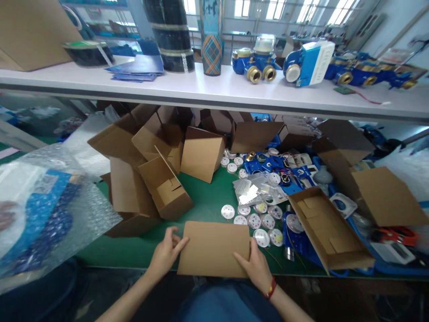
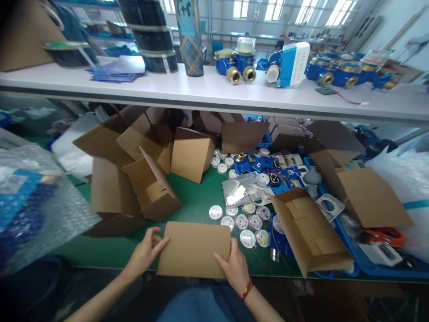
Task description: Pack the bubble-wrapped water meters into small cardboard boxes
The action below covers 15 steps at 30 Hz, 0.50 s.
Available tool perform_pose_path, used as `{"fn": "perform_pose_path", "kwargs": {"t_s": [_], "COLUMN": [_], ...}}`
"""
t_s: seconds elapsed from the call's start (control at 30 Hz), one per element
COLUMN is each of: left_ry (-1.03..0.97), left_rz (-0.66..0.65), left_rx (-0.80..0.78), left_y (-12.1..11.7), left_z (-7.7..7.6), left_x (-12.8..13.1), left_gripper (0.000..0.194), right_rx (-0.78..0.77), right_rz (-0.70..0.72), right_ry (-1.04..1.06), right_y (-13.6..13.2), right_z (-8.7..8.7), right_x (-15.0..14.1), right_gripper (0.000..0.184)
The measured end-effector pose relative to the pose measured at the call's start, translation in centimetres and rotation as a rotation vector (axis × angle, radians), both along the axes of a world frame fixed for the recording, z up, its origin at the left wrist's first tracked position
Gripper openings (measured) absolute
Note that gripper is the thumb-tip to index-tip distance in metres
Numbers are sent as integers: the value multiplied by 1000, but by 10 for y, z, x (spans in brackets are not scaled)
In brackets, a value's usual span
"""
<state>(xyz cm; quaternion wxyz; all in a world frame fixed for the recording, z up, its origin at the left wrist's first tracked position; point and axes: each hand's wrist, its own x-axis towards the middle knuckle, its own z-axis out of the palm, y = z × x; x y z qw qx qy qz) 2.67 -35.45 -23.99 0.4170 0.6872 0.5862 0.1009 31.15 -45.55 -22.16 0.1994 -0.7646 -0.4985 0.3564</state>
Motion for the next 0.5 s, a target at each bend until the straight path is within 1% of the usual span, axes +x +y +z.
{"fn": "perform_pose_path", "kwargs": {"t_s": [0.03, 0.07, 0.1, 0.13, 0.17, 0.2, 0.23, 0.3, 0.37, 0.43, 0.5], "left_ry": [98, 164, 204, 228, 243, 251, 256, 260, 241, 211, 182], "left_rz": [9, -62, -178, -299, -394, -446, -454, -404, -361, -322, -290], "left_rx": [193, 378, 522, 604, 627, 615, 587, 513, 481, 512, 559], "left_y": [0, 0, 0, 0, 0, 0, 1, 2, 1, -1, -5], "left_z": [-9, -16, -21, -24, -25, -25, -23, -17, -8, 0, 3], "left_x": [6, 12, 18, 24, 30, 35, 41, 49, 52, 49, 44], "left_gripper": [64, 66, 67, 66, 62, 58, 54, 44, 36, 32, 29], "right_rx": [61, 120, 169, 193, 192, 178, 161, 144, 160, 198, 236], "right_rz": [-36, -21, 31, 110, 189, 248, 278, 275, 281, 312, 317], "right_ry": [-119, -236, -333, -394, -424, -436, -441, -451, -449, -430, -423], "right_y": [1, 3, 6, 9, 13, 17, 21, 27, 30, 29, 26], "right_z": [-6, -11, -15, -18, -19, -19, -17, -10, 2, 15, 24], "right_x": [-4, -7, -9, -11, -11, -11, -11, -11, -11, -10, -9], "right_gripper": [67, 76, 80, 79, 74, 68, 62, 56, 53, 49, 44]}}
